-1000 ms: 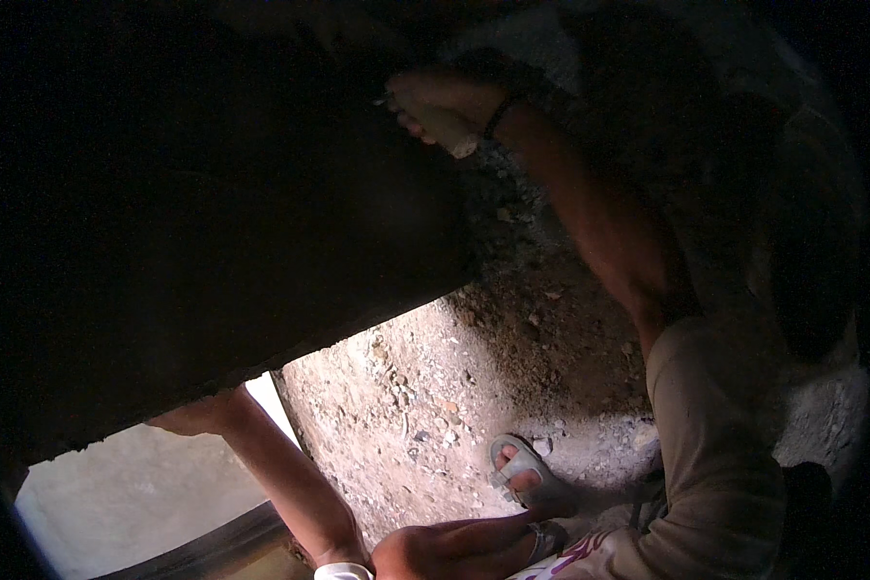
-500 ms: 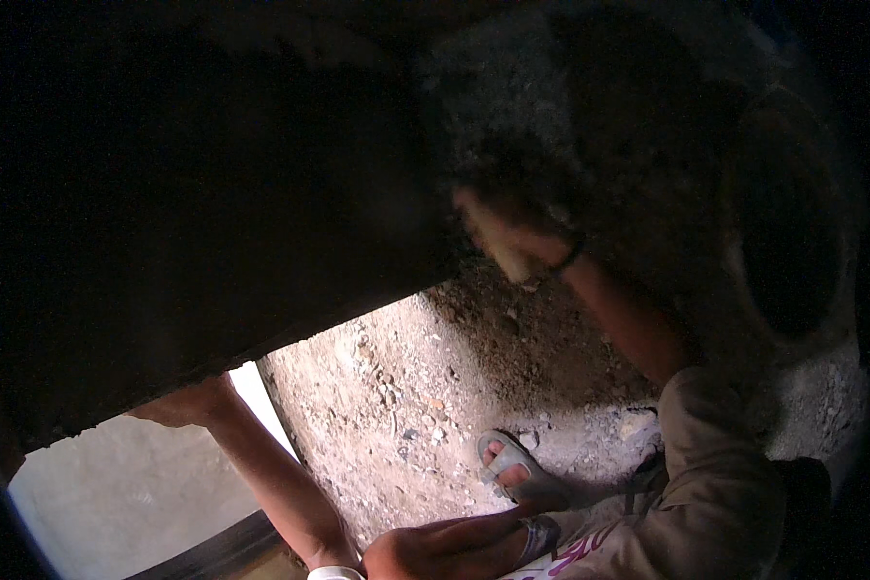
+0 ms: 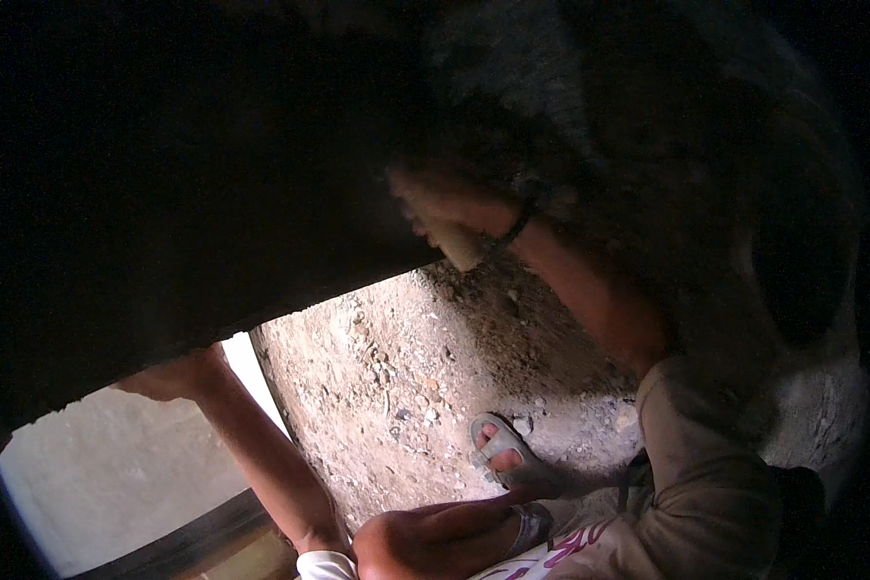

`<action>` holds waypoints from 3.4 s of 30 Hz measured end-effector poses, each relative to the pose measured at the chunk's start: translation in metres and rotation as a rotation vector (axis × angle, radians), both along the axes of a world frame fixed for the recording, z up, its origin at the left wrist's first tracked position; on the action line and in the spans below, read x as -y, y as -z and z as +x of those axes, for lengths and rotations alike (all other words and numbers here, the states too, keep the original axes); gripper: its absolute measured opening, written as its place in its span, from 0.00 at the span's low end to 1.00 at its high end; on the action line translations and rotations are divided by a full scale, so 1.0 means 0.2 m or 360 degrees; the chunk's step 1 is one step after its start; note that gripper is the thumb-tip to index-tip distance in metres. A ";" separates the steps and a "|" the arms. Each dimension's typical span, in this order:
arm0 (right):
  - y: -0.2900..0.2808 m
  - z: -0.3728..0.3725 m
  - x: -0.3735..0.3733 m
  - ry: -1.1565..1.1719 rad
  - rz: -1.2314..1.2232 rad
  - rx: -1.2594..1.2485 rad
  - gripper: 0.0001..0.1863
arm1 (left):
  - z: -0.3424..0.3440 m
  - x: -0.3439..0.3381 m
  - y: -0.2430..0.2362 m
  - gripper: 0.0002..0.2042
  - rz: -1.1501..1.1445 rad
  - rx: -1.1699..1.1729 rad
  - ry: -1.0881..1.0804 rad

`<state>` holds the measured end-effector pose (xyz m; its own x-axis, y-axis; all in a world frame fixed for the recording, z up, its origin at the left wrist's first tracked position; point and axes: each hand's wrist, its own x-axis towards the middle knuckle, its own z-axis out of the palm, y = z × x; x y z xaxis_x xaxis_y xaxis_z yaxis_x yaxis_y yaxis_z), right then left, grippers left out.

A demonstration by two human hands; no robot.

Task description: The person applies plaster to a concrete surface using a trowel, scooping material from a bucket on the ground as they work along the bottom edge of a wall.

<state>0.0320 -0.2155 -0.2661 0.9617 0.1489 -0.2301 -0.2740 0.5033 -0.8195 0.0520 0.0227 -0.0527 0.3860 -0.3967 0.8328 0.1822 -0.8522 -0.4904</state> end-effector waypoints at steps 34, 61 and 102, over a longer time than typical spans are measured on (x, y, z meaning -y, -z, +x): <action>-0.07 -0.53 -0.40 0.0222 -0.0792 0.0677 0.09 | 0.00 0.17 0.00 0.28 -0.2167 -0.0433 0.1624; -0.03 -0.52 -0.34 -0.0090 0.0549 -0.0549 0.19 | 0.06 0.14 0.01 0.25 -0.1536 -0.0151 0.1097; 0.20 -0.96 -0.42 -0.0041 0.0302 -0.0316 0.17 | 0.00 0.23 -0.01 0.28 -0.2273 -0.0286 0.1460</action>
<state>-0.1595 -0.1317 -0.3069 0.8959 0.2311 -0.3794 -0.4345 0.6335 -0.6402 0.0524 -0.0229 -0.0498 0.5951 0.4417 0.6714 -0.5500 -0.3854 0.7410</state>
